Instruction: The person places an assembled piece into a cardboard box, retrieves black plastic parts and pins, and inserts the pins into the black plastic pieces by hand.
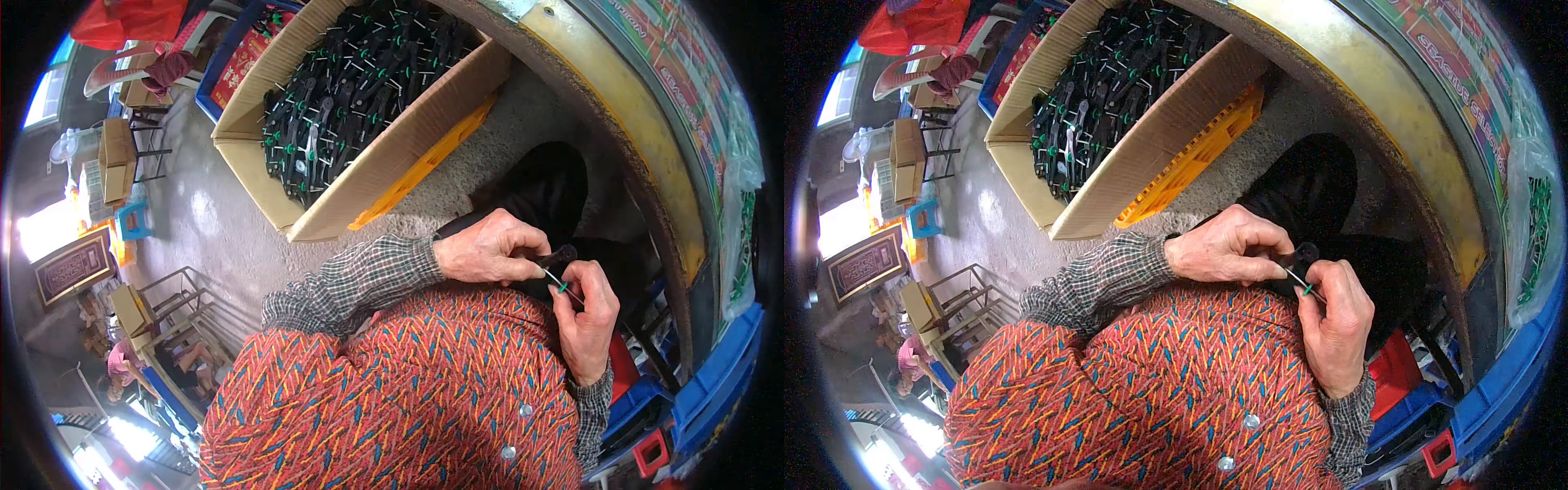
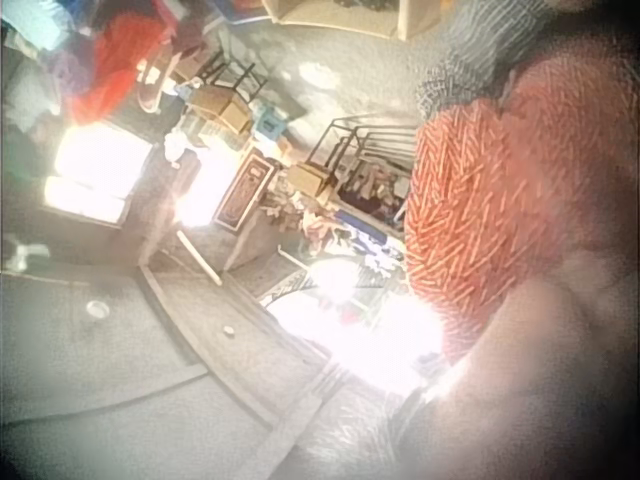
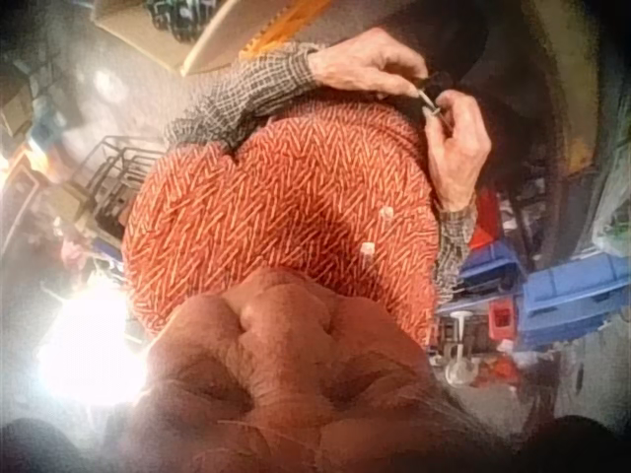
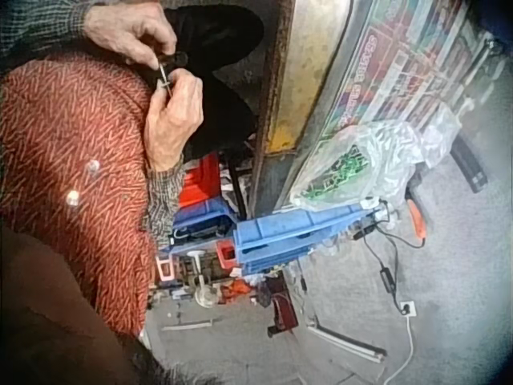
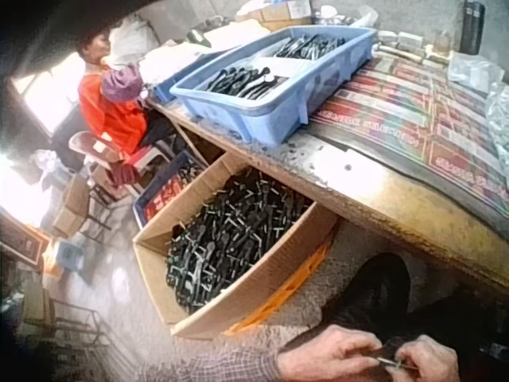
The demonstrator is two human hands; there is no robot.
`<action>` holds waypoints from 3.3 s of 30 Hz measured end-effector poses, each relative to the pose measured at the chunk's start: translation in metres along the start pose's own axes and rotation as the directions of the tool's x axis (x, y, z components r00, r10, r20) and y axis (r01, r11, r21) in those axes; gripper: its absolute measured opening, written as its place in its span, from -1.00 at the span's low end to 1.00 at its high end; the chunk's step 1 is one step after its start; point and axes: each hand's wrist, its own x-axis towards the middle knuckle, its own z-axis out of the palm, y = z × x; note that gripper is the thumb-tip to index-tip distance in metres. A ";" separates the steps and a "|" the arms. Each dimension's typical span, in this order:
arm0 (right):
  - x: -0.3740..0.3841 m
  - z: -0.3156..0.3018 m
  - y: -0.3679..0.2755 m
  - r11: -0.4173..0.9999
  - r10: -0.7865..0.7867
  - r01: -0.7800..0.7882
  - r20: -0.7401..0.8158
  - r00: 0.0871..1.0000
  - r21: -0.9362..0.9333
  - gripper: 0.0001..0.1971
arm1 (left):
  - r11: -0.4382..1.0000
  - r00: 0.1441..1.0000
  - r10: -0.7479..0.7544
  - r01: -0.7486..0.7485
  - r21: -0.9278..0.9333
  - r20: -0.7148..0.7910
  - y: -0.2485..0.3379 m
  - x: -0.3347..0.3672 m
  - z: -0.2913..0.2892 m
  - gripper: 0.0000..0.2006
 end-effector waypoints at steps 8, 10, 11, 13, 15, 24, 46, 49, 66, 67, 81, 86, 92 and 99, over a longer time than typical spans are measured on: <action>-0.001 -0.003 -0.003 0.987 0.111 -0.109 -0.003 0.994 0.119 -0.77 | 0.994 0.998 -0.065 0.063 -0.091 -0.015 -0.001 -0.003 0.001 -0.87; -0.002 -0.008 0.001 0.991 0.087 -0.093 0.064 0.994 0.101 -0.80 | 0.990 0.996 -0.091 0.089 -0.112 -0.017 -0.002 -0.004 0.001 -0.88; -0.002 -0.009 0.000 0.991 0.089 -0.095 0.063 0.994 0.097 -0.80 | 0.990 0.996 -0.089 0.086 -0.115 -0.020 -0.003 -0.004 0.001 -0.88; -0.003 -0.009 0.001 0.989 0.112 -0.119 0.074 0.991 0.092 -0.83 | 0.989 0.997 -0.081 0.079 -0.126 -0.013 -0.002 -0.004 0.002 -0.89; -0.003 -0.007 0.004 0.983 0.132 -0.138 0.060 0.990 0.123 -0.84 | 0.989 0.994 -0.098 0.092 -0.118 -0.040 0.002 -0.004 0.003 -0.89; -0.002 -0.005 0.010 0.886 0.262 -0.290 0.127 0.957 0.362 -0.84 | 0.996 0.994 -0.061 0.067 0.059 -0.093 0.007 -0.002 0.002 -0.87; -0.006 -0.007 0.020 0.964 0.109 -0.127 0.090 0.990 0.235 -0.76 | 0.992 0.992 -0.106 0.110 0.068 -0.065 0.009 0.000 0.004 -0.84; -0.006 -0.007 0.020 0.929 0.185 -0.217 0.132 0.974 0.298 -0.77 | 0.989 0.992 -0.100 0.107 0.099 -0.074 0.008 -0.001 0.004 -0.84; -0.003 -0.009 0.019 0.936 0.189 -0.208 0.093 0.978 0.284 -0.82 | 0.990 0.986 -0.144 0.144 -0.013 -0.084 0.002 -0.002 0.009 -0.82; -0.003 -0.009 0.019 0.937 0.188 -0.213 0.115 0.975 0.276 -0.82 | 0.993 0.988 -0.116 0.113 -0.032 -0.102 -0.001 -0.003 0.011 -0.82; -0.005 -0.004 0.028 0.779 0.284 -0.403 0.301 0.910 0.480 -0.81 | 0.934 0.981 -0.122 0.063 -0.352 -0.148 -0.008 -0.011 0.018 -0.86; -0.006 -0.002 0.026 0.808 0.243 -0.328 0.230 0.942 0.489 -0.82 | 0.935 0.985 -0.129 0.084 -0.345 -0.111 -0.003 -0.008 0.016 -0.93; -0.005 -0.002 0.023 0.925 0.161 -0.196 0.130 0.978 0.325 -0.80 | 0.968 0.985 -0.119 0.087 -0.235 -0.123 -0.002 -0.008 0.015 -0.93; -0.003 -0.003 0.025 0.966 0.073 -0.084 0.054 0.996 0.243 -0.77 | 0.985 0.987 -0.103 0.084 -0.151 -0.127 0.002 -0.004 0.013 -0.92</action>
